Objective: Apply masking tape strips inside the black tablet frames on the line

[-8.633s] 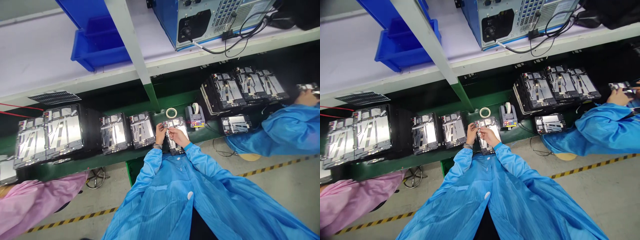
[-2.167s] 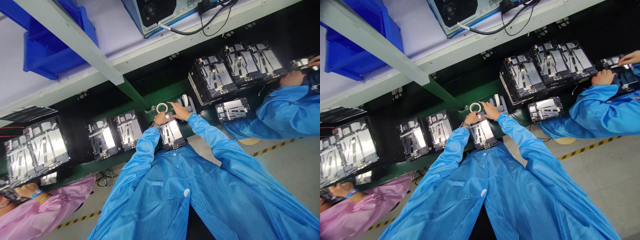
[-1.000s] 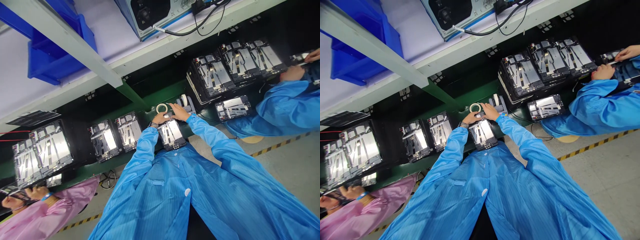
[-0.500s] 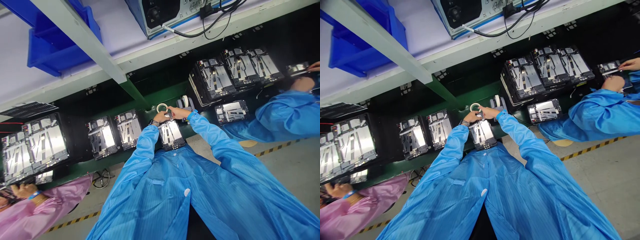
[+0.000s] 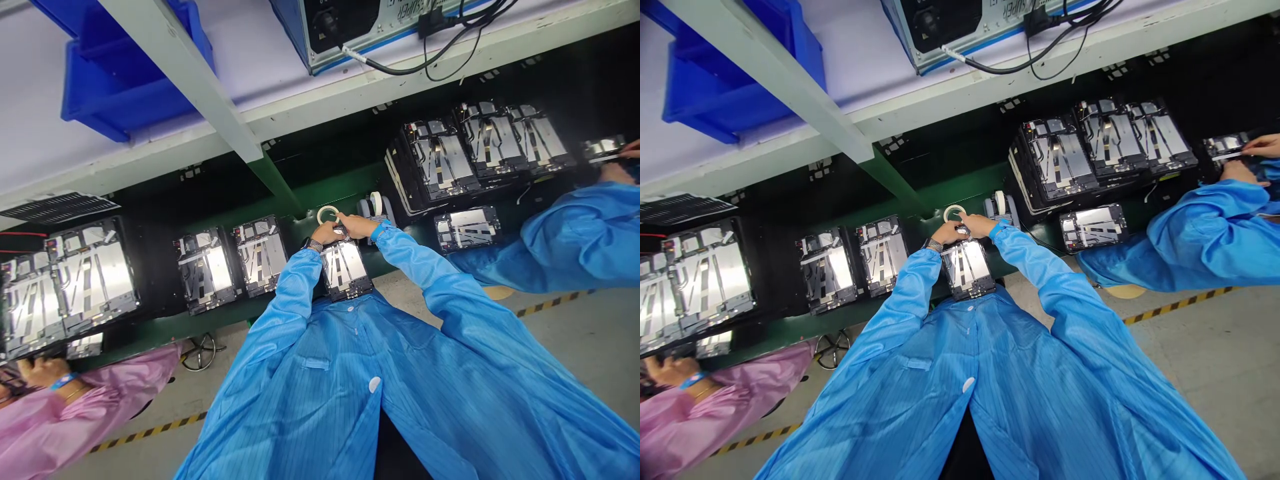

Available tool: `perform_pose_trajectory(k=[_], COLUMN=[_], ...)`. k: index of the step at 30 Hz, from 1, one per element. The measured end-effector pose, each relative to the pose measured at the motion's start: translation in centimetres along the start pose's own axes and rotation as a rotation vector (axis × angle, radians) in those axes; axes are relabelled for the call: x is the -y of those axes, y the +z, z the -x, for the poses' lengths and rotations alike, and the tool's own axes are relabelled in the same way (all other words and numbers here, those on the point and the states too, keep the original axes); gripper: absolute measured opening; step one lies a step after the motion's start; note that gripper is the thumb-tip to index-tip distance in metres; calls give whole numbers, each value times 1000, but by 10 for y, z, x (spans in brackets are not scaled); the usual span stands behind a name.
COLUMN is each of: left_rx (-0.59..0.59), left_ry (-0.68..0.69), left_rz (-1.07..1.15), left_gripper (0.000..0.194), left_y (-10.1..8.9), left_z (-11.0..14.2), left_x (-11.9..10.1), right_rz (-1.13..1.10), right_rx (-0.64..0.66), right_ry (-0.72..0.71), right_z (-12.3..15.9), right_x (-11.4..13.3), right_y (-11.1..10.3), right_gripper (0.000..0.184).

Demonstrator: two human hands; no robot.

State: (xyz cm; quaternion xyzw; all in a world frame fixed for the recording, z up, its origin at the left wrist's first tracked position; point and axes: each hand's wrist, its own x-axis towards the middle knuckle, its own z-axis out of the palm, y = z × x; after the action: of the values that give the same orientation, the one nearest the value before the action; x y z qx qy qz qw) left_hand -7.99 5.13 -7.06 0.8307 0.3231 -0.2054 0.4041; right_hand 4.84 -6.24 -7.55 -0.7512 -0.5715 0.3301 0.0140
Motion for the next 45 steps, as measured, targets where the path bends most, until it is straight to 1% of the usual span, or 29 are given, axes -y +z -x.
perform_pose_trajectory(k=[5,9,13,19,23,27,32,34,36,39,41,43,45], left_rx=[1,6,10,18,18,14,30,5,-23,-43,-66,-81,-74], left_ry=[1,14,27,35,59,60,73,68,58,101,149,179,190], left_rz=[5,8,6,-17,-39,-18,-23,-83,-155,-199,-186,-168,-148], left_gripper=[70,70,69,72,73,77,78,81,84,83,82,82,82], left_y=[1,2,4,12,16,15,14,15,17,20,22,24,24], left_z=[-2,-4,-10,-23,-30,-30,-28,-28,-29,-29,-30,-32,-34], left_x=[4,5,10,25,34,35,31,29,29,30,32,34,36], right_rz=[-37,10,58,9,15,3,-91,-109,-136,-241,-331,-398,-438], right_rx=[16,32,3,-24,-70,-135,-185,-228,-299,-447,-537,-577,-570], right_ry=[-20,-29,-4,-9,-15,14,45,58,61,65,104,147,159], right_z=[-2,-4,-2,1,-2,-7,-15,-15,-12,-1,9,17,21], right_x=[-1,1,4,3,3,-7,-29,-34,-37,-37,-35,-32,-28], right_y=[-4,-1,1,4,8,9,0,-3,-3,5,17,32,48], right_gripper=[88,90,91,88,87,94,109,108,98,78,71,71,77])
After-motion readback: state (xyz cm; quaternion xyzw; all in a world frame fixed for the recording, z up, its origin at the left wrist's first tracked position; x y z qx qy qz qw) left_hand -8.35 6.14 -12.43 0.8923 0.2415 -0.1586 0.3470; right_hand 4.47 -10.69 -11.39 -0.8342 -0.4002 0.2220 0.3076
